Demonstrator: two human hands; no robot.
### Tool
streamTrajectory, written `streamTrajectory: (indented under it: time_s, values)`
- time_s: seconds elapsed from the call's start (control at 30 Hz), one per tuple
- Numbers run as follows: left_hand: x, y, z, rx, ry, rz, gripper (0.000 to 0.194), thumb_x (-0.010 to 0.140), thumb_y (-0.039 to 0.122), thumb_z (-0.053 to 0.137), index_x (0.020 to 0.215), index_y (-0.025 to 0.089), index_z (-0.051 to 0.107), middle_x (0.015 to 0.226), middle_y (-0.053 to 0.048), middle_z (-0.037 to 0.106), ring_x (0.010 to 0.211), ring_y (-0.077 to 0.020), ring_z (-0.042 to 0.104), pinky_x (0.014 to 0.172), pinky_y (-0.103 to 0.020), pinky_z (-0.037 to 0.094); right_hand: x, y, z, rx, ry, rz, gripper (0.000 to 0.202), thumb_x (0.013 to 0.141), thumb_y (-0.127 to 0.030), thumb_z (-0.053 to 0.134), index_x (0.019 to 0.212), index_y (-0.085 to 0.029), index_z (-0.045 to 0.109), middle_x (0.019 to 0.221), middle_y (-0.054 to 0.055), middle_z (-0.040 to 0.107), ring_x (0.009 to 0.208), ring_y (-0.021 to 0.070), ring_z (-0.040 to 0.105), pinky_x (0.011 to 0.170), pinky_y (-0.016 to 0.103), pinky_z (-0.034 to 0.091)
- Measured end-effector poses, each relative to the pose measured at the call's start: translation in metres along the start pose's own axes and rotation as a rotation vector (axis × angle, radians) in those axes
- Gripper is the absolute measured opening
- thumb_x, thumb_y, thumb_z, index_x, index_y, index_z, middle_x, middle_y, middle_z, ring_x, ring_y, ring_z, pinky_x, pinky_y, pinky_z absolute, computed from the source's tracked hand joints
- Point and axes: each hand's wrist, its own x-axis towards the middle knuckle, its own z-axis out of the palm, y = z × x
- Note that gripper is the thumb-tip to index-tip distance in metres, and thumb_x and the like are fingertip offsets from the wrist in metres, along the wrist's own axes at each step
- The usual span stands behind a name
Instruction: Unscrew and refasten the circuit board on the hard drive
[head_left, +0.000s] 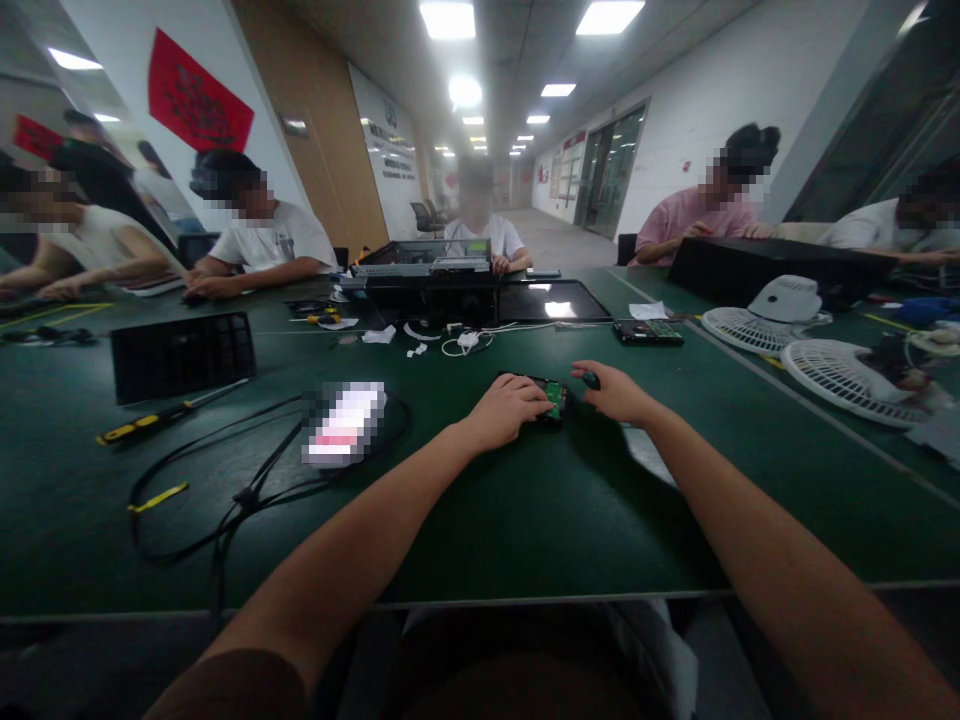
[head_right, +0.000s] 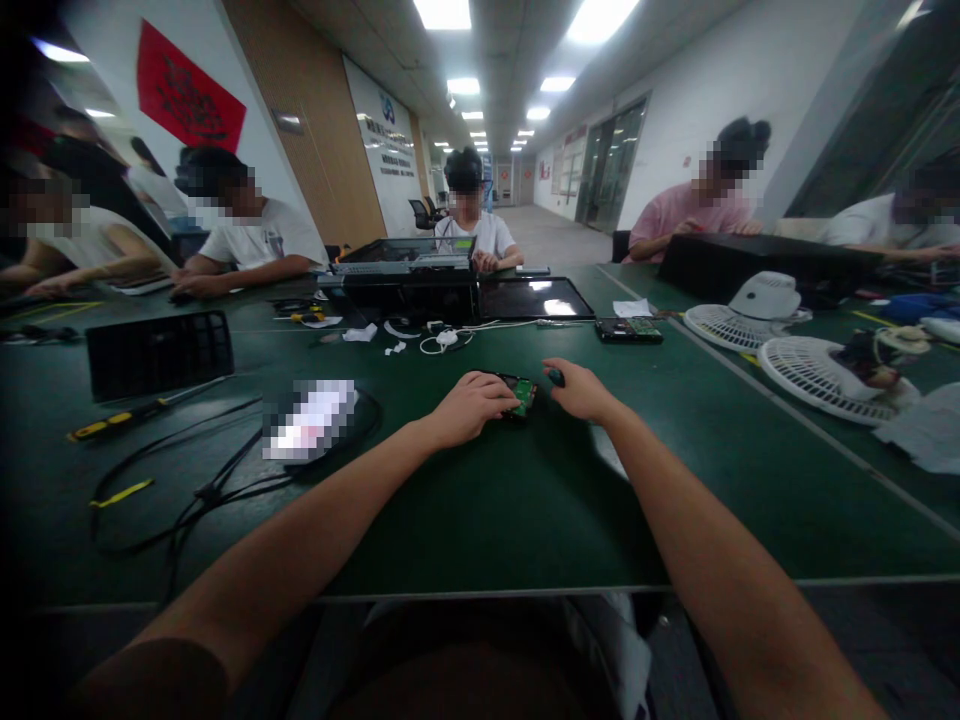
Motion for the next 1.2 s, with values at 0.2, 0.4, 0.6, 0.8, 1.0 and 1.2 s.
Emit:
streamTrajectory:
  time_s: [0.2, 0.4, 0.6, 0.8, 1.0, 1.2]
  values:
    - [-0.001, -0.005, 0.001, -0.026, 0.005, 0.003, 0.049, 0.1, 0.013, 0.059, 0.143, 0.036, 0.066, 0.142, -0.004, 0.067, 0.141, -0.0265, 0.049, 0.117, -0.05, 0.034, 0.005, 0.0, 0.006, 0.26, -0.221, 0.165, 0.075, 0.073, -0.007, 0.064, 0.145, -0.022, 0.057, 0.119, 0.009, 0.078, 0.067, 0.0136, 0.069, 0.045, 0.019, 0.049]
    - [-0.003, 0.0, 0.003, 0.03, 0.072, -0.082, 0.044, 0.099, 0.012, 0.061, 0.137, 0.033, 0.069, 0.149, -0.007, 0.056, 0.146, -0.0291, 0.041, 0.12, -0.052, 0.036, 0.0, -0.002, 0.005, 0.291, -0.186, 0.186, 0.062, 0.071, -0.006, 0.065, 0.131, -0.022, 0.063, 0.099, 0.005, 0.078, 0.062, 0.0141, 0.069, 0.043, 0.019, 0.048]
    - [-0.009, -0.001, 0.004, -0.003, 0.085, -0.177, 0.05, 0.093, 0.006, 0.064, 0.132, 0.035, 0.072, 0.147, -0.008, 0.05, 0.144, -0.0325, 0.039, 0.118, -0.056, 0.04, -0.026, -0.017, -0.008, 0.234, -0.146, 0.225, 0.044, 0.077, -0.014, 0.067, 0.121, -0.021, 0.068, 0.101, 0.007, 0.078, 0.068, 0.0161, 0.071, 0.044, 0.02, 0.05]
    - [-0.017, 0.002, -0.007, -0.104, 0.064, -0.302, 0.054, 0.091, 0.0, 0.054, 0.125, 0.035, 0.077, 0.143, -0.008, 0.054, 0.138, -0.0332, 0.044, 0.113, -0.057, 0.046, -0.039, -0.032, -0.012, 0.289, -0.18, 0.232, 0.032, 0.081, -0.016, 0.066, 0.112, -0.018, 0.069, 0.096, 0.01, 0.08, 0.065, 0.0174, 0.071, 0.046, 0.024, 0.051]
    - [-0.017, 0.01, -0.018, -0.096, 0.003, -0.406, 0.04, 0.095, 0.015, 0.053, 0.123, 0.028, 0.079, 0.143, -0.01, 0.057, 0.134, -0.0338, 0.048, 0.112, -0.055, 0.046, -0.044, -0.053, 0.005, 0.326, -0.304, 0.244, 0.038, 0.083, -0.016, 0.066, 0.121, -0.015, 0.065, 0.098, 0.011, 0.081, 0.061, 0.015, 0.067, 0.049, 0.025, 0.049]
    - [-0.011, 0.035, -0.029, -0.055, -0.049, -0.52, 0.041, 0.103, 0.042, 0.047, 0.122, 0.023, 0.078, 0.149, -0.013, 0.054, 0.133, -0.038, 0.05, 0.111, -0.055, 0.046, -0.028, -0.032, -0.007, -0.179, -0.123, 0.216, 0.026, 0.096, -0.037, 0.063, 0.111, -0.02, 0.076, 0.099, 0.008, 0.08, 0.078, 0.0188, 0.071, 0.068, 0.028, 0.052]
